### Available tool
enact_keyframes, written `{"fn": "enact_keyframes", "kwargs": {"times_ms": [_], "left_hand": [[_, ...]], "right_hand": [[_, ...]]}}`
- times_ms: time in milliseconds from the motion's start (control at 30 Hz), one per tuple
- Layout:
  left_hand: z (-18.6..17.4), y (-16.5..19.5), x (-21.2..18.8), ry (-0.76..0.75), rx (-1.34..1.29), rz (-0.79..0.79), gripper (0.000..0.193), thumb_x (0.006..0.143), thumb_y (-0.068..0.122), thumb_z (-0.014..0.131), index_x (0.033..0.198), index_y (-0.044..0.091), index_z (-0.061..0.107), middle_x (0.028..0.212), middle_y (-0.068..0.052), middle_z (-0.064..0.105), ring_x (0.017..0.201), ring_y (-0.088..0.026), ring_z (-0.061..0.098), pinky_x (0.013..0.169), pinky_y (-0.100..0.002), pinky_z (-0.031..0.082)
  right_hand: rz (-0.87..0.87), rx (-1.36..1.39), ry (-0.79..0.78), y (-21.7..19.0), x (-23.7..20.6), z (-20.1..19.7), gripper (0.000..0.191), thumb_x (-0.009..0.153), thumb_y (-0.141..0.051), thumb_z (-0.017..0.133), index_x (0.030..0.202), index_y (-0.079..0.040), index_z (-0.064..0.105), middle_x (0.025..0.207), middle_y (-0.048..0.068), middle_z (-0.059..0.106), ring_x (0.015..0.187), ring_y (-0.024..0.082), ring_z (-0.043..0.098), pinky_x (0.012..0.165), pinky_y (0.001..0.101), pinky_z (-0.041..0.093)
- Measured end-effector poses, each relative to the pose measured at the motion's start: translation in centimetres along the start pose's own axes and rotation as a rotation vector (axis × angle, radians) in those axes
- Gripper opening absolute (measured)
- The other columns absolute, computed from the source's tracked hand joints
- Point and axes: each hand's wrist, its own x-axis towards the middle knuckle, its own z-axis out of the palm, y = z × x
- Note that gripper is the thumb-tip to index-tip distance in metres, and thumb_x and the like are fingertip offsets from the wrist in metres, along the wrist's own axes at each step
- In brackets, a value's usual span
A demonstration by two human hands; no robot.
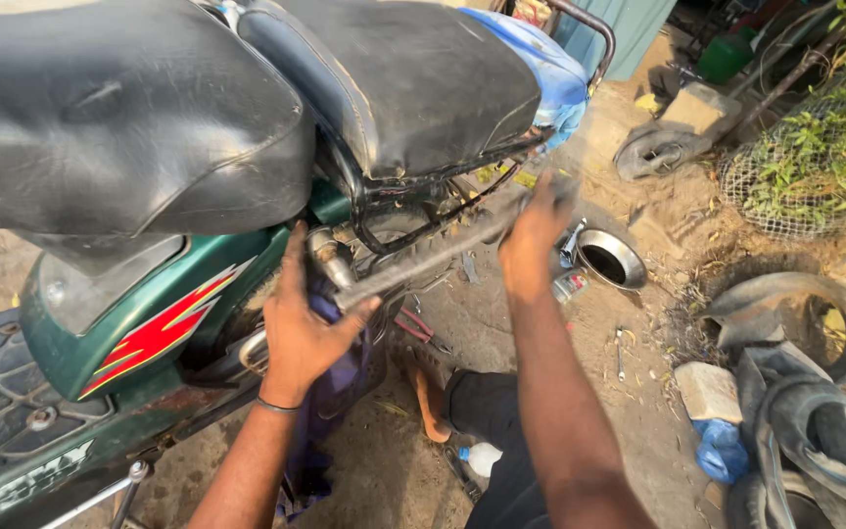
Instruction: The person sits on the ground beside a green scooter and wipes its side panels, frame, and engine area with a blue cloth. They briefly hold a long flat metal bar against the engine area, then resume wiping the scooter's body and footrest area with the cloth.
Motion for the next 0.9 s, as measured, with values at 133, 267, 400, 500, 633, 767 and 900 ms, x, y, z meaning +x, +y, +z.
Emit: {"fn": "enact_keyframes", "kwargs": {"times_ms": [133,267,400,500,633,767,900], "left_hand": [[0.6,-0.8,0.2,0.029,-0.029,0.013,0.094,0.078,0.022,0.087,0.154,-0.006,0.038,0.137,-0.031,0.064,0.127,-0.037,0.068,0.108,-0.04,0.051],[1.5,-1.2,0.0,0.08,0.044,0.086,0.094,0.08,0.022,0.087,0.154,-0.008,0.038,0.142,-0.033,0.059,0.133,-0.04,0.063,0.113,-0.042,0.048],[1.9,-1.7,-0.2,0.051,-0.028,0.034,0.096,0.082,0.027,0.088,0.155,-0.008,0.037,0.14,-0.03,0.063,0.13,-0.033,0.066,0.111,-0.039,0.05],[1.9,-1.9,-0.1,0.037,-0.015,0.032,0.097,0.08,0.028,0.089,0.155,-0.008,0.037,0.139,-0.028,0.064,0.128,-0.031,0.067,0.11,-0.038,0.051],[1.7,-1.3,-0.2,0.046,0.031,0.09,0.096,0.078,0.024,0.089,0.154,-0.006,0.04,0.134,-0.026,0.067,0.124,-0.031,0.068,0.111,-0.039,0.05],[1.3,0.0,0.1,0.028,-0.031,-0.014,0.094,0.078,0.024,0.091,0.154,-0.004,0.042,0.131,-0.023,0.071,0.121,-0.028,0.071,0.108,-0.037,0.053],[1.0,0.5,-0.1,0.009,-0.032,-0.045,0.101,0.072,0.024,0.091,0.155,-0.003,0.039,0.13,-0.025,0.069,0.118,-0.027,0.07,0.105,-0.036,0.053]], "right_hand": [[-0.261,-0.194,-0.136,-4.7,2.6,5.6,0.02,0.104,-0.017,0.065,0.114,-0.005,0.053,0.098,0.002,0.056,0.083,0.012,0.056,0.068,0.0301,0.049],[-0.309,-0.266,-0.184,-4.5,3.0,7.7,0.026,0.102,-0.018,0.069,0.119,-0.005,0.053,0.104,0.002,0.057,0.092,0.011,0.054,0.078,0.0306,0.049],[0.087,-0.142,0.092,0.4,1.2,3.3,0.04,0.096,-0.022,0.071,0.13,-0.014,0.051,0.118,-0.006,0.06,0.098,0.009,0.064,0.073,0.0306,0.054],[0.247,-0.08,0.144,5.0,-0.2,-1.0,0.043,0.1,-0.022,0.068,0.134,-0.004,0.049,0.097,0.013,0.056,0.071,0.022,0.048,0.053,0.0373,0.038],[0.188,-0.034,0.189,8.5,-0.5,-3.6,0.032,0.098,-0.022,0.069,0.126,-0.011,0.059,0.098,0.001,0.068,0.069,0.011,0.059,0.05,0.0315,0.046],[0.294,-0.078,0.16,8.1,-0.9,-3.6,0.021,0.101,-0.024,0.069,0.113,-0.014,0.055,0.08,0.003,0.056,0.048,0.016,0.045,0.036,0.0349,0.034],[0.432,0.004,0.13,4.5,-0.9,-2.7,0.017,0.098,-0.019,0.062,0.113,-0.015,0.055,0.079,0.004,0.061,0.052,0.019,0.057,0.039,0.0382,0.044]]}}
